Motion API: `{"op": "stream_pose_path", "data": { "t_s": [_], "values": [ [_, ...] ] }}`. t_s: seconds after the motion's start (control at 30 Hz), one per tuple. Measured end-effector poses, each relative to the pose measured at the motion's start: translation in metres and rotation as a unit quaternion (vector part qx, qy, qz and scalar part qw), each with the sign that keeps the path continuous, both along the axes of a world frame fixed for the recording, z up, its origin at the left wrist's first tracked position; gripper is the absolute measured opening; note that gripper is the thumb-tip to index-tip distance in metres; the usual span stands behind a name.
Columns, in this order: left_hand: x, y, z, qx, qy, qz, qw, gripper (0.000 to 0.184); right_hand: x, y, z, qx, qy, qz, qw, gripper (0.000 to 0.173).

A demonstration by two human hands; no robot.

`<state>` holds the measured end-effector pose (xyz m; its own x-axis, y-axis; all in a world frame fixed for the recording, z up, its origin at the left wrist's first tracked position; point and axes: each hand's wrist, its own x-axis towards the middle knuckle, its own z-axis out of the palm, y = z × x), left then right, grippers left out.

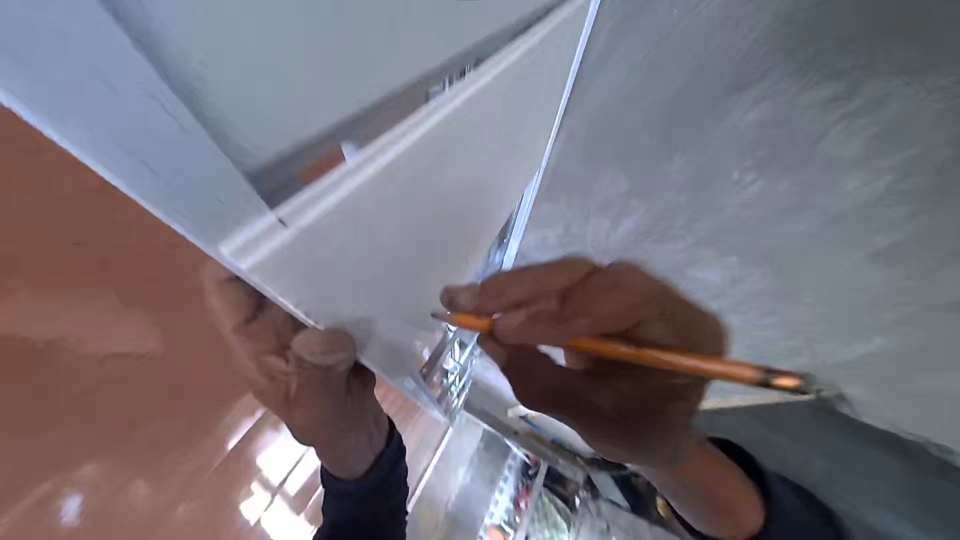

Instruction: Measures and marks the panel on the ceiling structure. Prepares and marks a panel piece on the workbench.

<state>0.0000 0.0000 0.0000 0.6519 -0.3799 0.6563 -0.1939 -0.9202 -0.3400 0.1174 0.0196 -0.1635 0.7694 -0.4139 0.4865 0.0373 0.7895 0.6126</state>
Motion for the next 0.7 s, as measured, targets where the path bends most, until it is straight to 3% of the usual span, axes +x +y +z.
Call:
{"op": "stream_pose_path", "data": {
  "t_s": [0.13,0.33,0.43,0.5,0.57,0.7],
  "values": [
    [-0.024,0.014,0.010,0.031,-0.029,0.006,0.999,0.040,-0.067,0.054,-0.009,-0.062,-0.040,0.058,0.996,0.009],
    [-0.057,0.033,0.016,0.046,-0.078,0.003,0.996,0.032,-0.098,0.078,0.008,-0.007,-0.067,0.065,0.996,0.007],
    [-0.094,0.049,0.032,0.139,-0.074,0.053,0.986,0.030,-0.098,0.080,0.009,-0.004,-0.059,0.041,0.997,0.007],
    [-0.073,0.053,0.005,0.203,-0.169,0.057,0.963,0.019,-0.097,0.082,0.008,-0.008,-0.063,0.025,0.998,0.008],
    [-0.069,0.059,-0.010,0.159,-0.182,0.072,0.968,0.019,-0.096,0.084,0.007,-0.017,-0.074,0.008,0.997,0.011],
    [-0.120,0.057,0.039,0.091,-0.080,0.104,0.987,0.035,-0.097,0.086,0.007,-0.023,-0.062,-0.021,0.998,0.012]
  ]
}}
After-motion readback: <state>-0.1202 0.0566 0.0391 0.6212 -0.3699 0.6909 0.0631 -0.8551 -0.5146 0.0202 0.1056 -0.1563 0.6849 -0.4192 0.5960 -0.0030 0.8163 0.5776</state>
